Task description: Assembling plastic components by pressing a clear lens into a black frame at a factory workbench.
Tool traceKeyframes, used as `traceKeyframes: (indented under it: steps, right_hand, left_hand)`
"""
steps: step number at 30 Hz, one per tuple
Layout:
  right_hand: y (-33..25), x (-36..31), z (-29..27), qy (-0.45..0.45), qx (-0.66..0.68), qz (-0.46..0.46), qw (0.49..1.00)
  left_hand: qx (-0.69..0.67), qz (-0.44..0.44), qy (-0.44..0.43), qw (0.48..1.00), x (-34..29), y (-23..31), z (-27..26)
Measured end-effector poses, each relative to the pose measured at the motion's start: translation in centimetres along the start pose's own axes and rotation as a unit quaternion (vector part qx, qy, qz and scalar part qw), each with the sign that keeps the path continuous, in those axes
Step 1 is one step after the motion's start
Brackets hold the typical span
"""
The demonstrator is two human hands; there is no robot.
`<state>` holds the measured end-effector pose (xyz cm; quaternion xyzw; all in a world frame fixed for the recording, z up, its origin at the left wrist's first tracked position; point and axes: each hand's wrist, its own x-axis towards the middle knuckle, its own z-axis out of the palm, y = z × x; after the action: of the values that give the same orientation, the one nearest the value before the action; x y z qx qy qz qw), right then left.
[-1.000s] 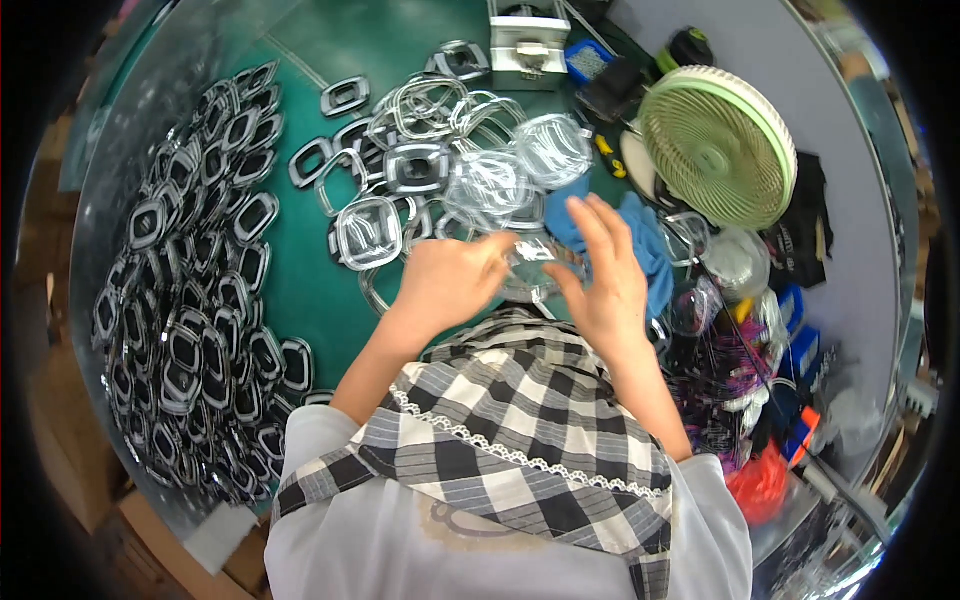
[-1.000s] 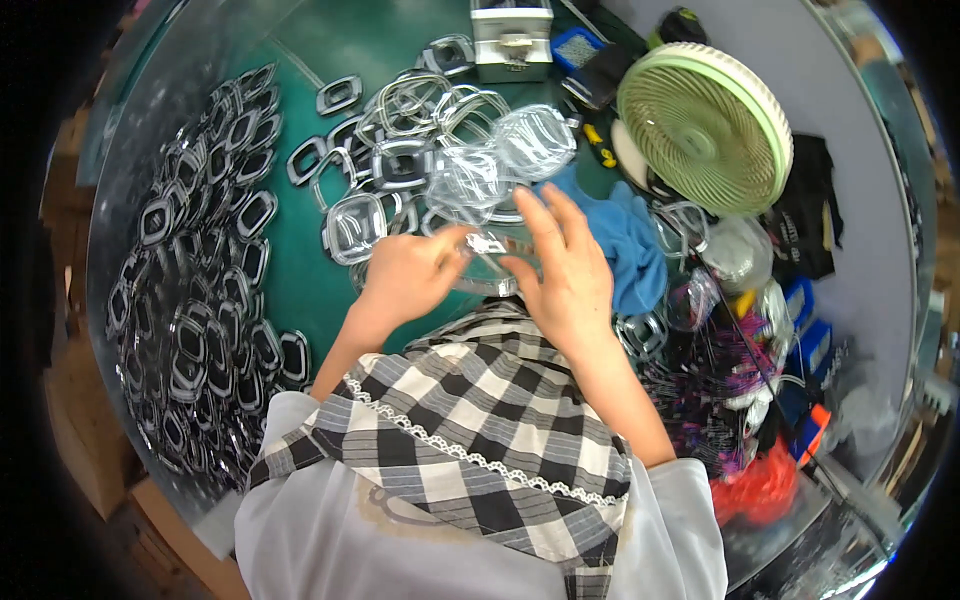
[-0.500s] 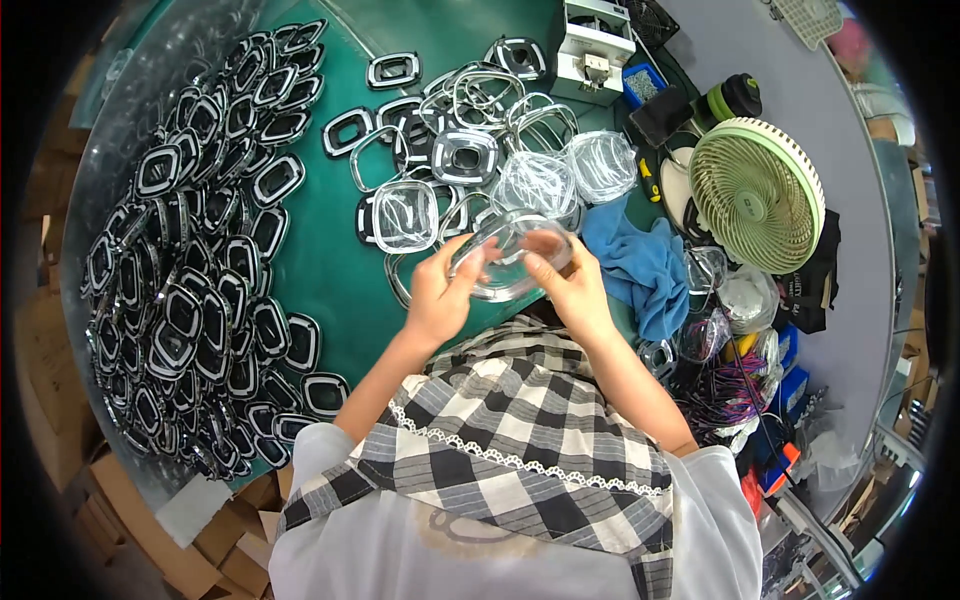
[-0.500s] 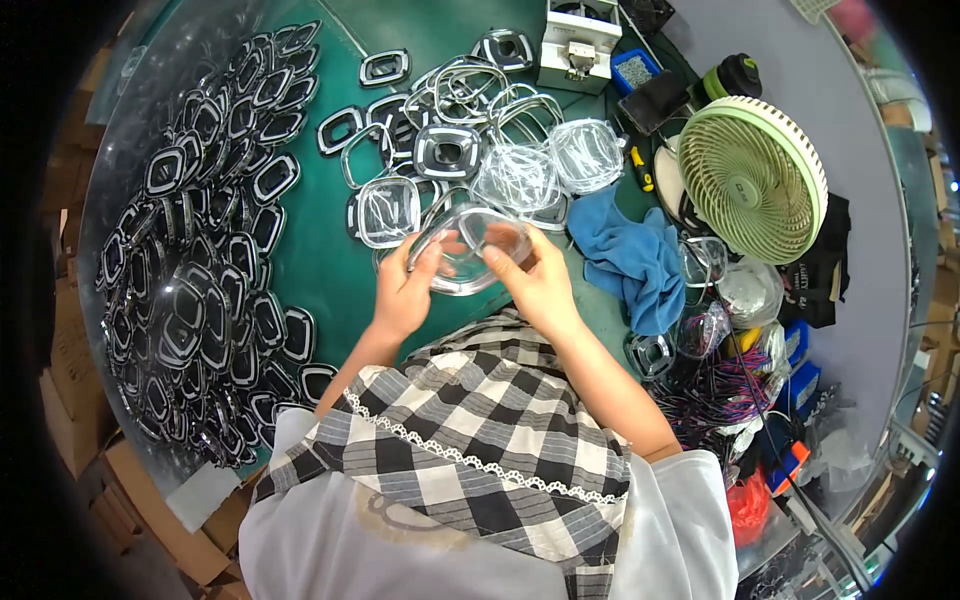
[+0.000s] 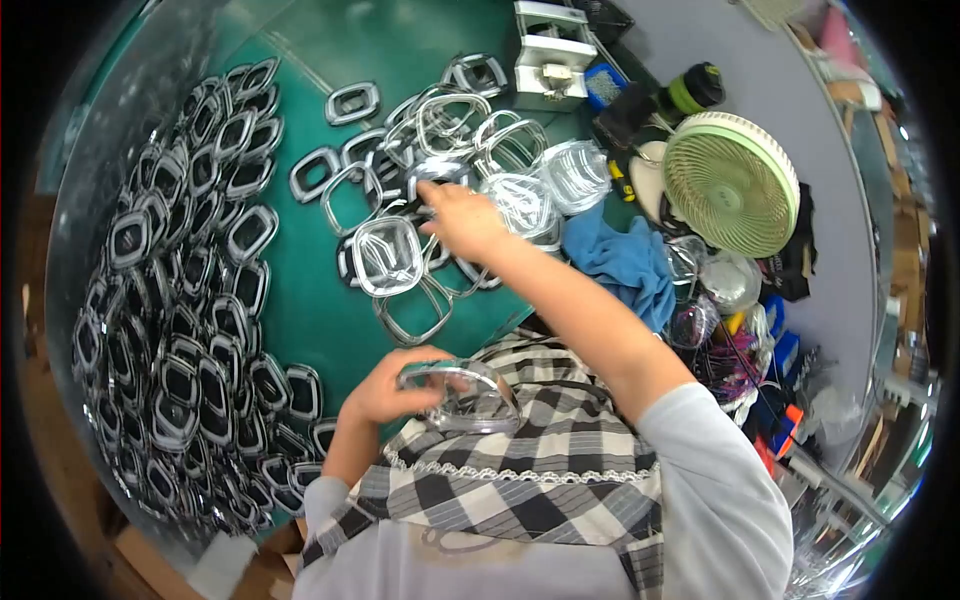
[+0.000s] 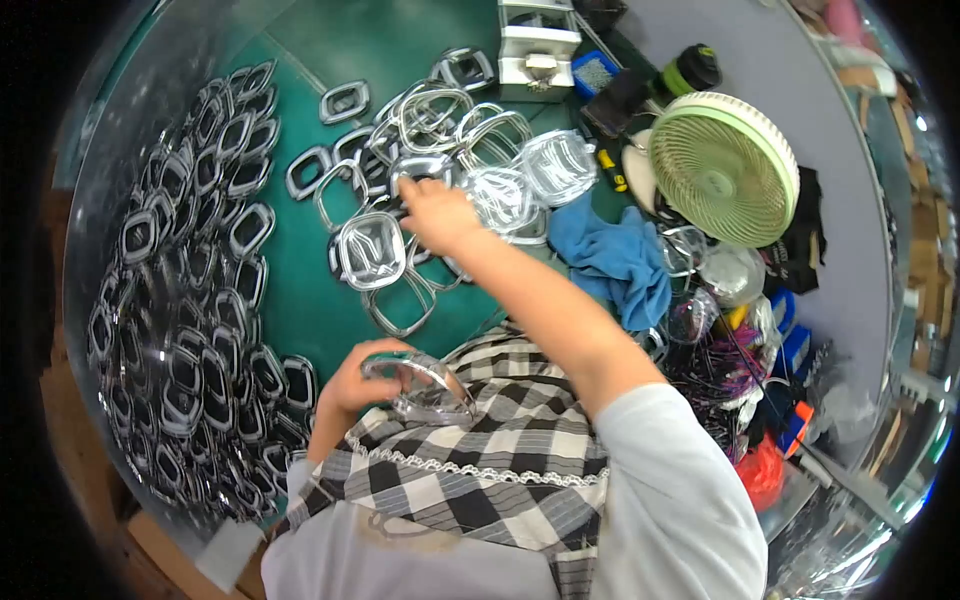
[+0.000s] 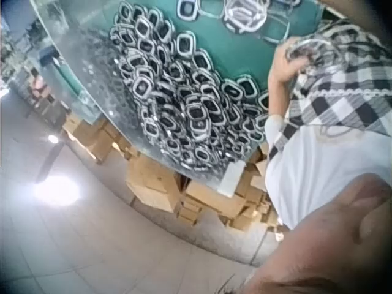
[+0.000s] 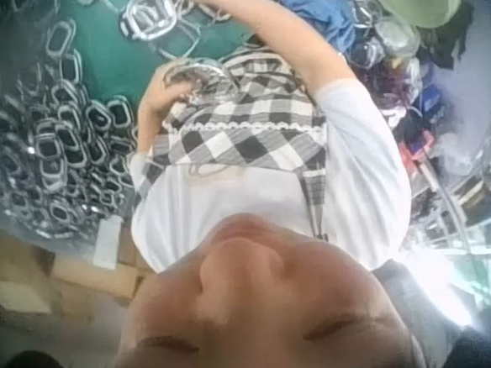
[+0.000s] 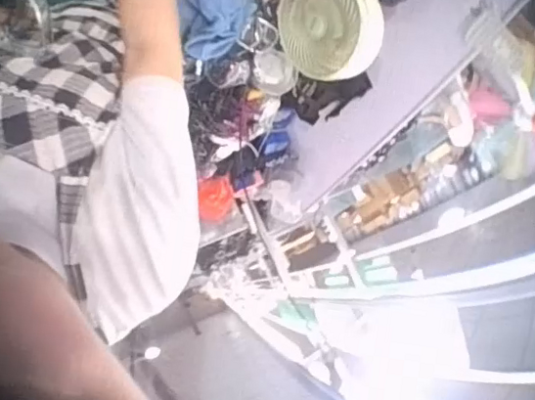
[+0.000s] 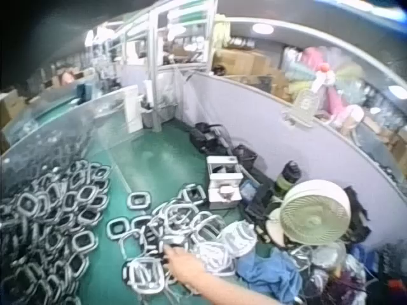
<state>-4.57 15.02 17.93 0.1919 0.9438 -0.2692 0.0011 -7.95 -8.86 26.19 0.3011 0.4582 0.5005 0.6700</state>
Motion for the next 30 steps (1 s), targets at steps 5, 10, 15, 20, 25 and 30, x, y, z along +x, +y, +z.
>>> traceKeyframes:
  steps: [5,10,15,20,25,30]
  right_hand:
    - [0.9,2.2,4.5,0.006,-0.109,-0.060,0.992]
    - [-4.7,2.3,3.1,0.238,0.126,-0.110,0.957]
    - [-4.3,0.4,-1.4,0.148,0.496,0.026,0.855]
    - [-2.6,-4.7,-4.0,0.100,0.691,0.031,0.715]
    - [-1.1,-11.4,-6.0,0.102,0.615,0.113,0.774]
    - [1.4,-18.2,-5.9,0.141,0.394,0.108,0.902]
  left_hand:
    - [-0.129,-0.088,0.047,0.987,-4.1,-3.3,1.8]
    - [-0.222,0.034,0.177,0.958,-4.0,-5.4,0.1]
    - [0.193,0.168,0.222,0.941,-1.4,-4.6,-5.7]
    - [0.047,0.123,0.255,0.958,1.7,-1.1,-5.3]
    - [0.143,0.052,0.152,0.977,3.6,3.8,-0.9]
    - [0.194,0.016,0.081,0.978,5.6,2.7,-0.3]
